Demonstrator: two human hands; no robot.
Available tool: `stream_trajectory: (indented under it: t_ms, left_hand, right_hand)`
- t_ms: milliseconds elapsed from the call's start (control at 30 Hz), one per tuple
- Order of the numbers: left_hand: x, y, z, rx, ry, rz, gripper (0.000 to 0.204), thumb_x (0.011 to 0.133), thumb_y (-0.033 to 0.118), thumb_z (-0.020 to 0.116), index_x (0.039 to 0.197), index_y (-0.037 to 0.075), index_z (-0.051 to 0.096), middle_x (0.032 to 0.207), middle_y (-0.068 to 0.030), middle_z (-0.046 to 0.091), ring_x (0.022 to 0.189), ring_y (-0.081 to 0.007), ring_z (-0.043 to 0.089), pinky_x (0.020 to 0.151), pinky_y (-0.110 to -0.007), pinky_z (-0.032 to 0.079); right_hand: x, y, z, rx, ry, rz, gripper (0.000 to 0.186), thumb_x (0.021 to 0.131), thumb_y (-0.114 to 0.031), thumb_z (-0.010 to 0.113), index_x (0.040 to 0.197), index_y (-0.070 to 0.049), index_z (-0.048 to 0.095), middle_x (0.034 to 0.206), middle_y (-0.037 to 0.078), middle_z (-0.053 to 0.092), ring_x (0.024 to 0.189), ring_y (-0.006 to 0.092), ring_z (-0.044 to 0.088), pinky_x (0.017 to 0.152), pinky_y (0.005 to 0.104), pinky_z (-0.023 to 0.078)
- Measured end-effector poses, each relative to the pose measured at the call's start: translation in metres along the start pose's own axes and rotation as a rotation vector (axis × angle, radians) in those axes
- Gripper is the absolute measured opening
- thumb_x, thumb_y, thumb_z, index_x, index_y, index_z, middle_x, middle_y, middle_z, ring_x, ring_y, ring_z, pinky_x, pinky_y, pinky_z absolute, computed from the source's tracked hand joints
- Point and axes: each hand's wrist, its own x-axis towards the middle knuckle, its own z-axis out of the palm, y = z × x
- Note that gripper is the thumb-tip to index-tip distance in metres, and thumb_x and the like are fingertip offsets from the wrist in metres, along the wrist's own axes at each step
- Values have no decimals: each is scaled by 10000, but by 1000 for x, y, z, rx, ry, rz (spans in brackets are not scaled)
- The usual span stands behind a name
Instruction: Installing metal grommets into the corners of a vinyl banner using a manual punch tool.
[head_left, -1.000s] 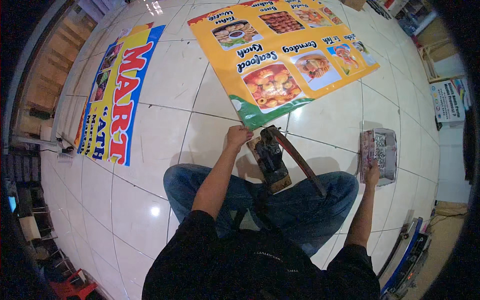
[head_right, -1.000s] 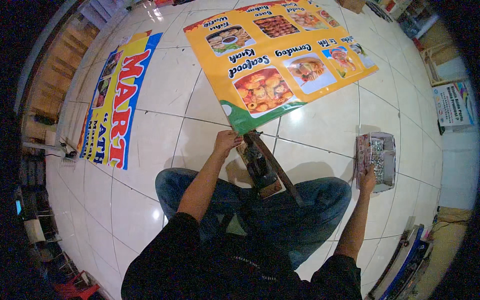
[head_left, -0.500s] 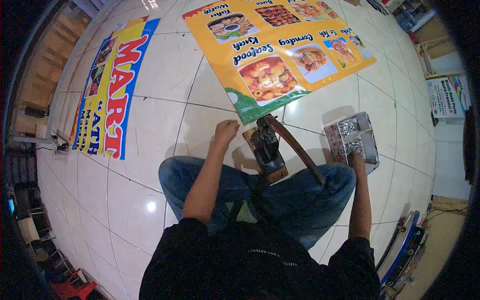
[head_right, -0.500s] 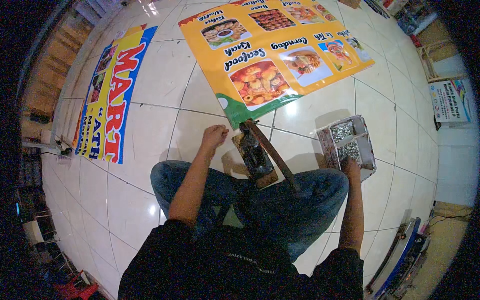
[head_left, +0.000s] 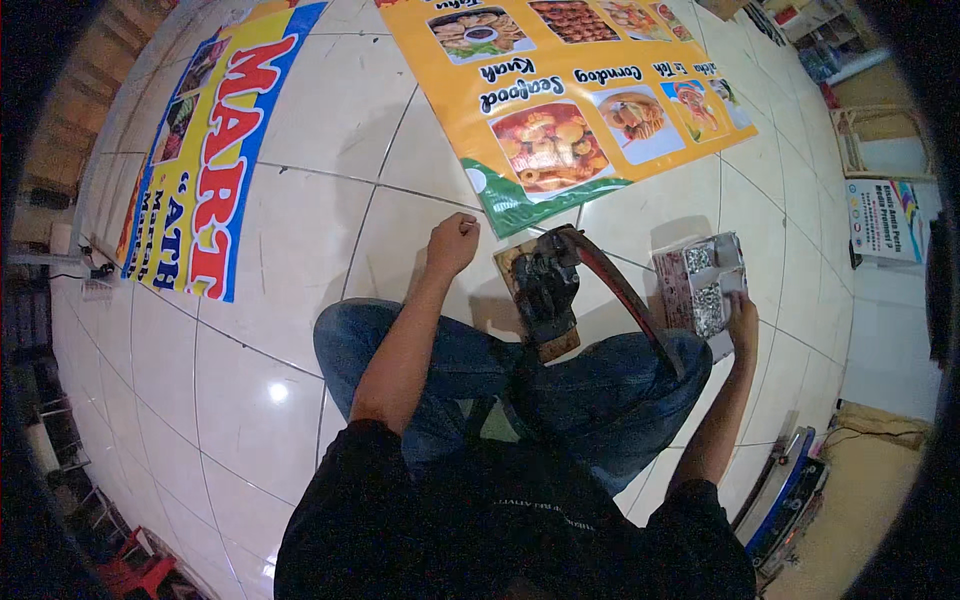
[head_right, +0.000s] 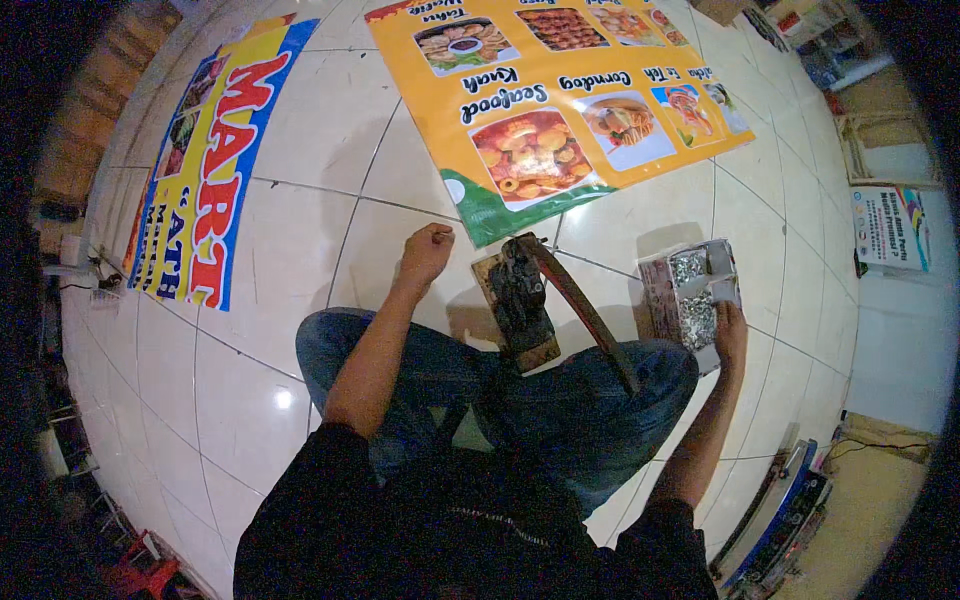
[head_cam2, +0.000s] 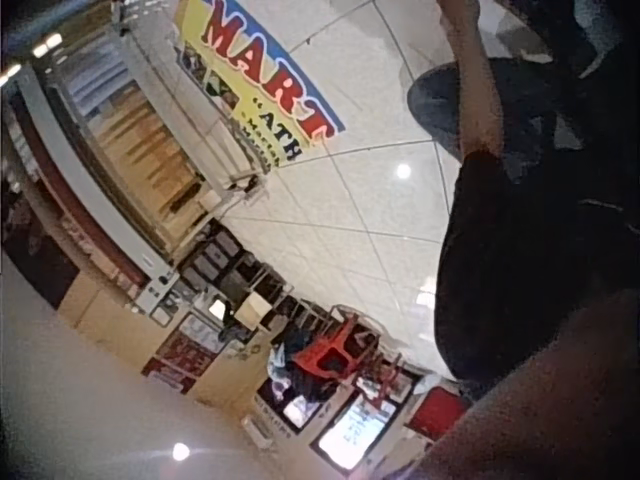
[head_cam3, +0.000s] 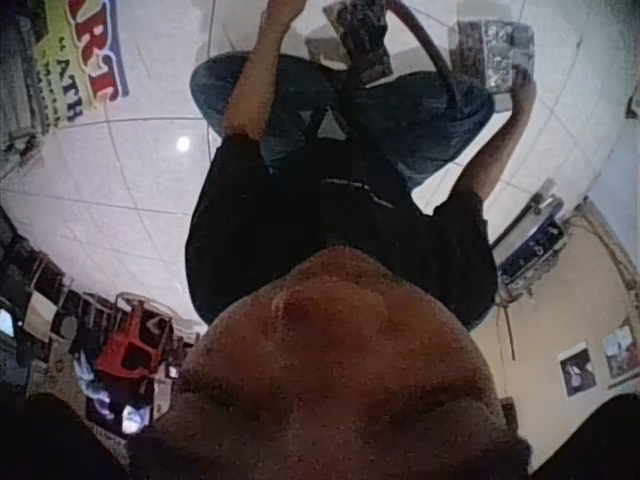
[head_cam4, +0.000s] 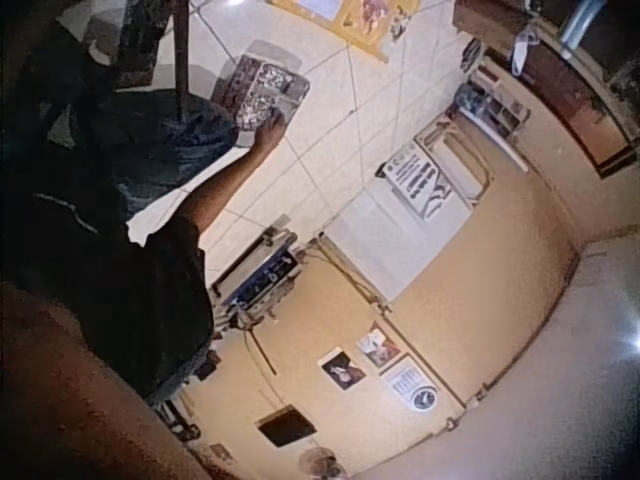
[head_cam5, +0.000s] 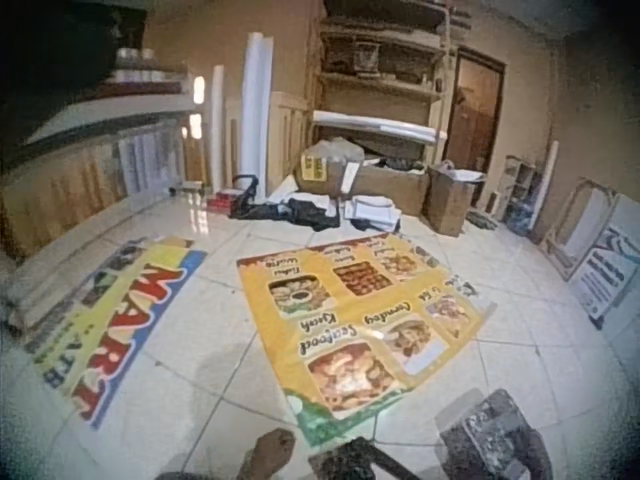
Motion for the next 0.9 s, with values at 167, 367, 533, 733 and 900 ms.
stream_trajectory:
  t_ms: [167, 367, 533, 733, 900]
  left_hand:
    - [7, 6, 18, -410, -248, -250, 296, 875, 214, 600, 1036, -33, 624, 928, -137, 683, 861, -227, 669, 770, -328, 531]
    - [-2, 22, 4, -816, -370, -464, 354, 922, 234, 556, 1160, -27, 547, 1097, -134, 633, 993, -226, 629, 860, -315, 517]
    - [2, 32, 1, -829, -312, -585, 337, 924, 224, 557, 1151, -25, 552, 1106, -145, 626, 994, -229, 626, 857, -328, 519]
    - [2, 23, 5, -63, -78, 77, 282, 846, 150, 647, 1094, 21, 619, 1089, -141, 622, 1003, -249, 611, 860, -356, 504]
    - [1, 21, 9, 255, -79, 465, 328, 798, 189, 694, 1103, 72, 658, 1038, -129, 616, 974, -313, 590, 897, -393, 475]
  right_hand:
    - [1, -140, 81, 339, -468, -202, 357, 944, -148, 487, 1262, -5, 562, 1084, 97, 605, 932, 177, 541, 877, 296, 435]
    - [29, -194, 223, 922, -721, -2, 324, 895, -143, 562, 1194, -19, 580, 1090, 90, 623, 975, 184, 566, 864, 303, 456]
    - [30, -169, 244, 1137, -741, 80, 356, 869, -142, 594, 1199, -9, 570, 1132, 103, 606, 1025, 191, 550, 899, 319, 443]
    - [31, -177, 261, 1053, -819, 44, 400, 839, -142, 634, 1205, 3, 559, 1182, 119, 586, 1085, 199, 531, 941, 337, 426]
    - [13, -192, 207, 883, -729, -59, 441, 813, -141, 667, 1210, 13, 549, 1225, 132, 569, 1135, 206, 516, 976, 352, 413]
